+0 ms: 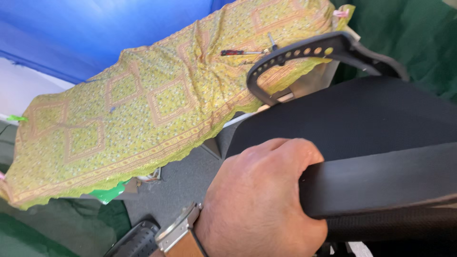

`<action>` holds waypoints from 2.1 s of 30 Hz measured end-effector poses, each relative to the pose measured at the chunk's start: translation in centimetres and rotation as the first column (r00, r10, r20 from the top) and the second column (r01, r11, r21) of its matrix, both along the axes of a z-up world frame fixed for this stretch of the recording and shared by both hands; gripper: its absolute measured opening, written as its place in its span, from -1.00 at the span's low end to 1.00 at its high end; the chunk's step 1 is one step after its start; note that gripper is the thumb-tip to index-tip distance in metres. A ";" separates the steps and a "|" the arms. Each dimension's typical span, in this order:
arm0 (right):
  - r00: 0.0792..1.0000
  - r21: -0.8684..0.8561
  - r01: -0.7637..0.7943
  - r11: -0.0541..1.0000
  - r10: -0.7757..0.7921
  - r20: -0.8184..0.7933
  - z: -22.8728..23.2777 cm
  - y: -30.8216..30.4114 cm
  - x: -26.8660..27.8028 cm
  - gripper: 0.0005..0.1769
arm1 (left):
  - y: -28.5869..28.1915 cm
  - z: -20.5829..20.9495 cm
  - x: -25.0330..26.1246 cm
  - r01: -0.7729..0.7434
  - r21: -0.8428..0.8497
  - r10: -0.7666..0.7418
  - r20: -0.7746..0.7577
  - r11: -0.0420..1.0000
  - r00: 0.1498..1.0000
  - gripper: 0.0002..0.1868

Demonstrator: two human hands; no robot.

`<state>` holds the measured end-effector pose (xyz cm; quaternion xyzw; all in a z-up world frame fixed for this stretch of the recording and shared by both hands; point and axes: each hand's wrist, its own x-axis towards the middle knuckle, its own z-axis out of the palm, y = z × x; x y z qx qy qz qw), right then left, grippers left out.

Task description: The person uses a screwdriver to tighten screws on the underside of an office chair, securing the armrests and a footrest bracket. They then flip the chair upright and attach a plastic footrest tray to the front.

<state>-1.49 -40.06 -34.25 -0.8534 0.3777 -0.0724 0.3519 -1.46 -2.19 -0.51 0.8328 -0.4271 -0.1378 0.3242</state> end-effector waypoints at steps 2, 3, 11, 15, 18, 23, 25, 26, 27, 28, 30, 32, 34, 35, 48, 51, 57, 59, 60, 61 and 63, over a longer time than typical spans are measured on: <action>0.996 0.027 0.084 0.996 -0.083 -0.024 -0.1 -1.6 -1.9 -0.30 | -0.3 -0.2 -0.2 -0.024 0.022 0.024 0.002 0.999 1.000 -0.64; 0.991 0.042 0.131 0.991 -0.129 -0.041 -0.2 -2.2 -2.9 -0.29 | -0.4 -0.3 -0.4 -0.030 0.046 0.031 -0.013 0.998 0.999 -0.64; 0.842 0.178 0.531 0.828 -0.493 -0.218 -5.0 -7.0 -15.6 -0.28 | -0.6 -1.9 -1.7 -0.054 0.110 0.058 -0.033 0.992 0.998 -0.61; 0.748 0.239 0.661 0.712 -0.597 -0.290 -7.4 -8.8 -21.3 -0.27 | -0.1 -2.8 -2.4 -0.029 0.108 0.036 -0.071 0.994 0.997 -0.64; 0.709 0.292 0.705 0.647 -0.634 -0.308 -5.9 -8.9 -24.1 -0.26 | 0.1 -3.8 -2.6 -0.022 0.069 0.025 -0.052 0.997 0.998 -0.68; 0.861 0.507 0.499 0.703 -0.469 -0.197 5.1 -5.5 -21.7 -0.25 | 1.2 -5.3 -2.9 -0.084 0.025 0.084 0.005 0.996 0.996 -0.68; 0.982 0.447 0.064 0.892 -0.137 0.132 11.2 -2.6 -21.0 -0.18 | 1.3 -6.1 -3.3 -0.128 0.039 0.129 -0.010 0.991 0.992 -0.69; 0.954 0.353 -0.187 0.917 0.084 0.288 13.8 -0.6 -20.7 -0.11 | 1.4 -6.5 -3.6 -0.146 0.051 0.147 -0.020 0.988 0.989 -0.70; 0.907 0.377 -0.340 0.861 0.195 0.373 15.7 1.5 -19.2 -0.12 | 1.6 -6.9 -3.8 -0.158 0.046 0.159 -0.012 0.986 0.987 -0.70; 0.840 0.389 -0.485 0.783 0.293 0.457 17.3 3.3 -17.6 -0.13 | 1.7 -7.2 -3.9 -0.170 0.041 0.171 -0.005 0.985 0.985 -0.71; 0.841 0.010 -0.525 0.851 0.516 0.164 19.2 6.9 -14.0 -0.27 | 2.1 -8.0 -4.2 -0.203 0.031 0.203 0.009 0.979 0.979 -0.71; 0.718 -0.252 -0.651 0.716 0.689 0.099 19.7 10.1 -10.6 -0.40 | 2.6 -9.0 -4.1 -0.238 0.014 0.237 0.023 0.971 0.971 -0.70; 0.593 -0.145 -0.757 0.637 0.763 0.257 19.4 12.4 -7.5 -0.50 | 3.3 -10.0 -3.6 -0.274 0.051 0.274 0.013 0.960 0.962 -0.67; 0.609 0.052 -0.778 0.626 0.731 0.308 19.0 13.3 -6.4 -0.50 | 3.6 -10.4 -3.4 -0.285 0.071 0.286 0.007 0.956 0.958 -0.66; 0.467 -0.354 -0.731 0.583 0.806 0.364 6.5 21.2 -1.2 -0.54 | 9.8 -18.6 -1.5 -0.403 0.306 0.413 0.034 0.863 0.910 -0.65; 0.440 -0.388 -0.731 0.562 0.822 0.361 4.7 22.0 0.0 -0.52 | 10.6 -20.6 -0.9 -0.399 0.328 0.410 0.041 0.856 0.911 -0.70; 0.365 -0.468 -0.754 0.461 0.887 0.284 2.7 22.4 1.2 -0.52 | 11.2 -24.2 -0.2 -0.402 0.292 0.393 0.095 0.867 0.915 -0.76; 0.334 -0.498 -0.755 0.426 0.904 0.267 2.2 22.4 0.9 -0.57 | 11.1 -25.5 -0.7 -0.404 0.297 0.391 0.104 0.865 0.915 -0.76; 0.333 -0.500 -0.765 0.406 0.914 0.232 1.9 22.2 0.5 -0.56 | 11.1 -26.1 -1.1 -0.395 0.268 0.380 0.107 0.879 0.919 -0.73; 0.333 -0.505 -0.772 0.387 0.922 0.198 1.7 22.1 0.4 -0.56 | 11.1 -26.6 -1.4 -0.385 0.236 0.368 0.114 0.892 0.923 -0.70; 0.327 -0.507 -0.783 0.360 0.932 0.158 1.3 21.8 0.0 -0.56 | 11.0 -27.5 -2.1 -0.382 0.188 0.365 0.117 0.905 0.923 -0.67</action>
